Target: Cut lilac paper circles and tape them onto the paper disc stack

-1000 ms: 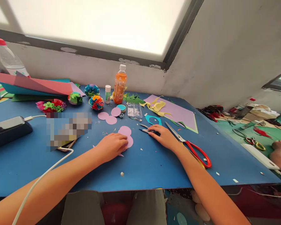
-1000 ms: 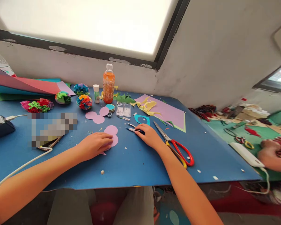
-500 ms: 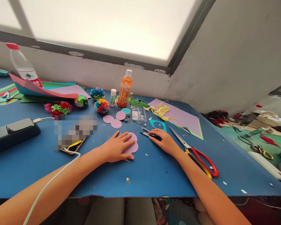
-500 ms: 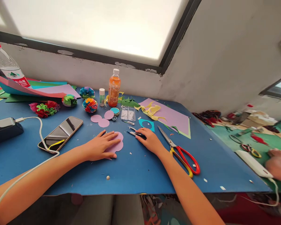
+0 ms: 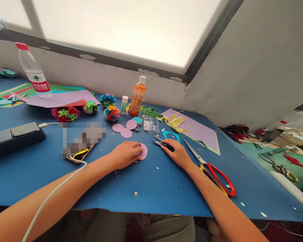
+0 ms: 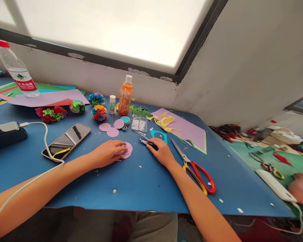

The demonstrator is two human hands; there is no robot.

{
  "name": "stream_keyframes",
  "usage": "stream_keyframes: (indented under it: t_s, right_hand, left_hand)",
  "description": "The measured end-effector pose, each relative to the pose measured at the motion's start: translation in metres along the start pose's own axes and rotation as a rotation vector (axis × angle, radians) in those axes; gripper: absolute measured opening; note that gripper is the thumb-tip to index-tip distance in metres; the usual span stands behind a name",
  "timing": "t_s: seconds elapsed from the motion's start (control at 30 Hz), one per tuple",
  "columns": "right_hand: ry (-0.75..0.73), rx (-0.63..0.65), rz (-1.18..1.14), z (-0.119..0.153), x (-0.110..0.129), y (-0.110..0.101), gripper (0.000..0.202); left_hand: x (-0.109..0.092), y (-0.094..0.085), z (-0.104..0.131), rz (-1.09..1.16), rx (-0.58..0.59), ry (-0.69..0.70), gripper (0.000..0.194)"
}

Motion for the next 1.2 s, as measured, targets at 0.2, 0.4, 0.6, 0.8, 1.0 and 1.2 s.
stream_keyframes:
  t_s: [0.2,0.4,0.6,0.8,1.0,1.2]
  right_hand:
    - [0.034,-0.054,0.012,0.001,-0.006,0.001,0.039]
    - [0.022,-0.037,0.036,0.000,-0.009,0.000,0.036]
    - [0.071,-0.074,0.036,0.000,-0.017,-0.002,0.035]
    - [0.020,0.032,-0.035,0.003,-0.005,0.001,0.033]
    - [0.087,-0.059,-0.008,0.005,-0.011,-0.006,0.035]
    - [0.143,-0.141,0.035,0.006,-0.020,-0.008,0.032]
  left_hand:
    - [-0.003,0.000,0.002,0.035,0.007,0.011,0.027]
    - [-0.003,-0.001,-0.002,0.029,-0.024,-0.042,0.028]
    - [0.004,0.001,-0.001,0.012,-0.028,-0.106,0.032]
    - [0.004,0.001,0.001,0.004,-0.015,-0.091,0.026]
    - [0.004,0.005,0.001,0.002,-0.033,-0.057,0.026]
    - [-0.004,-0.008,0.003,0.068,-0.146,-0.040,0.026]
Point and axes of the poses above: each hand's wrist, its own z-axis away from the middle knuckle, its own y-axis out of the palm, x = y × z, the point moved 4 cm from there along -z, towards the middle knuckle, and after that the axes turned 9 degrees about -z, right-handed, at the moved point
